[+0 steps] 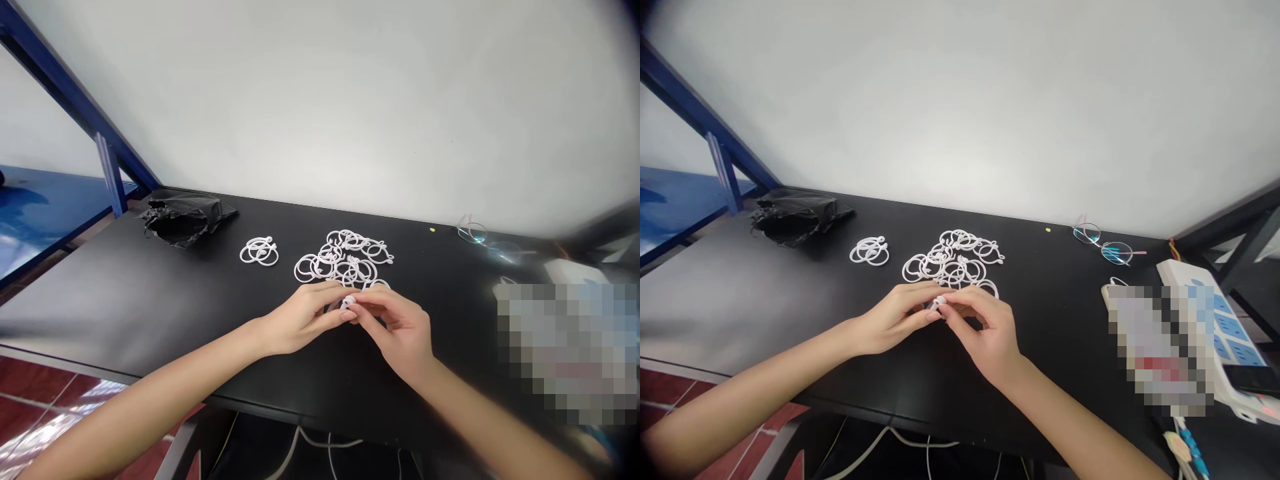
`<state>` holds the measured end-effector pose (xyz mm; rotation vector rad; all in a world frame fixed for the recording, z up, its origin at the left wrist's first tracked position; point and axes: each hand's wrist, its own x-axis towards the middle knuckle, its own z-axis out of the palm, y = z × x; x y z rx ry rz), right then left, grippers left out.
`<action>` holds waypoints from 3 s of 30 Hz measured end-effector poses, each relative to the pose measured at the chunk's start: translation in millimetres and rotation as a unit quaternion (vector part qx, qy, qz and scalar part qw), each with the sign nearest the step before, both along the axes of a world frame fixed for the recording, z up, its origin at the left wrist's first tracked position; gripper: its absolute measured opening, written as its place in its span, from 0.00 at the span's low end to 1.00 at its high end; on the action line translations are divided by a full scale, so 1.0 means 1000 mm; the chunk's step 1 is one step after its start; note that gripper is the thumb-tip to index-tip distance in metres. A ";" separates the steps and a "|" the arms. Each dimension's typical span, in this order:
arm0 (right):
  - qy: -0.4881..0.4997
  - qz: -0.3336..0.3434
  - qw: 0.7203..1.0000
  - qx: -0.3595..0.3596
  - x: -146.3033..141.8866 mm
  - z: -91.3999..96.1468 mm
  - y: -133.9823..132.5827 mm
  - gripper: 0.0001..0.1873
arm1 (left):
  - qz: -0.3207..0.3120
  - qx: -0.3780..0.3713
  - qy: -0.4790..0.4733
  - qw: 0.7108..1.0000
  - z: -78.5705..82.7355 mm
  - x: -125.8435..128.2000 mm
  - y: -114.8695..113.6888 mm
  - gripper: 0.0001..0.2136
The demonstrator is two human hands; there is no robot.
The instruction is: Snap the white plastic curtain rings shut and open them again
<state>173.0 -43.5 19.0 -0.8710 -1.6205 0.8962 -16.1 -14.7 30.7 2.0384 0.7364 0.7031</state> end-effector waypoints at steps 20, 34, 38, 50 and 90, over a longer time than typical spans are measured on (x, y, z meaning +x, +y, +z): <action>-0.040 -0.035 0.997 -0.048 0.006 -0.004 0.012 0.11 | 0.228 0.172 0.180 0.941 0.004 -0.039 0.033 0.17; -0.322 -0.034 0.941 0.094 0.015 -0.011 0.021 0.07 | 0.337 0.222 0.397 0.824 -0.006 -0.071 0.057 0.15; -0.247 -0.053 0.961 0.110 0.014 -0.007 0.020 0.07 | 0.316 0.242 0.215 0.892 0.000 -0.051 0.043 0.13; -0.116 -0.043 0.980 0.153 0.009 0.000 0.011 0.11 | 0.055 -0.269 -0.162 0.948 -0.011 0.003 0.009 0.16; -0.008 -0.004 0.998 0.068 0.006 -0.005 0.001 0.15 | 0.023 0.005 -0.032 0.999 -0.005 -0.001 -0.005 0.11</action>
